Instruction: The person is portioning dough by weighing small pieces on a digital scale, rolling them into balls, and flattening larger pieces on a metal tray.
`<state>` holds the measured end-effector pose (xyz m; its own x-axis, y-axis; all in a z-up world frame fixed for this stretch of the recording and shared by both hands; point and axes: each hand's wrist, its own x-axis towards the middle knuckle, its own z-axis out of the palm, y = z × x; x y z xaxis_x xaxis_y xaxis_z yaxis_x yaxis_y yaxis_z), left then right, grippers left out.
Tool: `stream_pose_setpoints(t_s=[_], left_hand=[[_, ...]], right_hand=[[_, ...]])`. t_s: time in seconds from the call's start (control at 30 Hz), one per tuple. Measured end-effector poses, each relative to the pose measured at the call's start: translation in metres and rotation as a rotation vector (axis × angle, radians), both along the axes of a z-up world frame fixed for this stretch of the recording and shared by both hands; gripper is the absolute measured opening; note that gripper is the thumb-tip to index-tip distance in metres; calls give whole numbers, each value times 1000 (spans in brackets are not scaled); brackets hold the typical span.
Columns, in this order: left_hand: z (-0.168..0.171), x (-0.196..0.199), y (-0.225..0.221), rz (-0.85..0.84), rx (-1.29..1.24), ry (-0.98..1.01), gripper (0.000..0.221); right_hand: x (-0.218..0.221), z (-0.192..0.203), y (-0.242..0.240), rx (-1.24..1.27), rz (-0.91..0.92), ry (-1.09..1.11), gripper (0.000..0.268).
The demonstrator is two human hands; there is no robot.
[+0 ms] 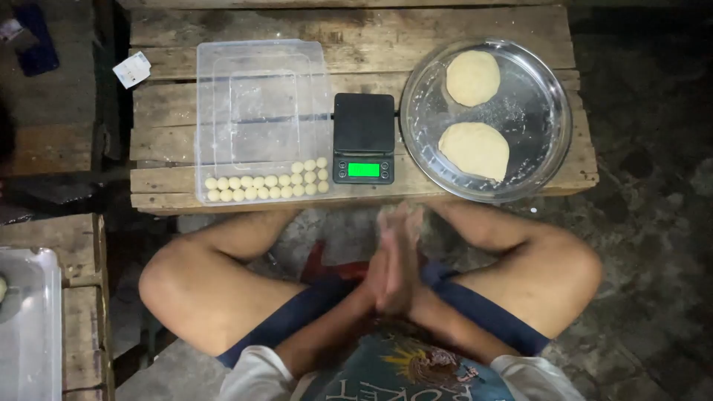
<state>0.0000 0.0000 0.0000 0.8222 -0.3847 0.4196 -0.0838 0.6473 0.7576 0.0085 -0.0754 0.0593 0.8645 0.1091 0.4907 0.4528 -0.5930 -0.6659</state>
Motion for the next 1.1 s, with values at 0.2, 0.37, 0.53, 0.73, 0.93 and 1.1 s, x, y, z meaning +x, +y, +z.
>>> stream_pose_setpoints(t_s=[0.2, 0.37, 0.53, 0.73, 0.93, 1.1], left_hand=[[67, 11, 25, -105, -146, 1005, 88], [103, 5, 25, -39, -19, 723, 85], [118, 3, 23, 17, 132, 363, 82], [91, -9, 29, -61, 82, 271, 73], [70, -25, 36, 1, 86, 400, 82], [40, -29, 32, 110, 220, 145, 63]], right_hand=[[-10, -21, 0, -79, 135, -165, 113], [-14, 7, 23, 199, 200, -221, 93], [-16, -6, 15, 47, 20, -274, 124], [-9, 48, 28, 134, 217, -305, 84], [-29, 17, 29, 240, 179, -302, 97], [-9, 25, 26, 166, 52, -422, 60]])
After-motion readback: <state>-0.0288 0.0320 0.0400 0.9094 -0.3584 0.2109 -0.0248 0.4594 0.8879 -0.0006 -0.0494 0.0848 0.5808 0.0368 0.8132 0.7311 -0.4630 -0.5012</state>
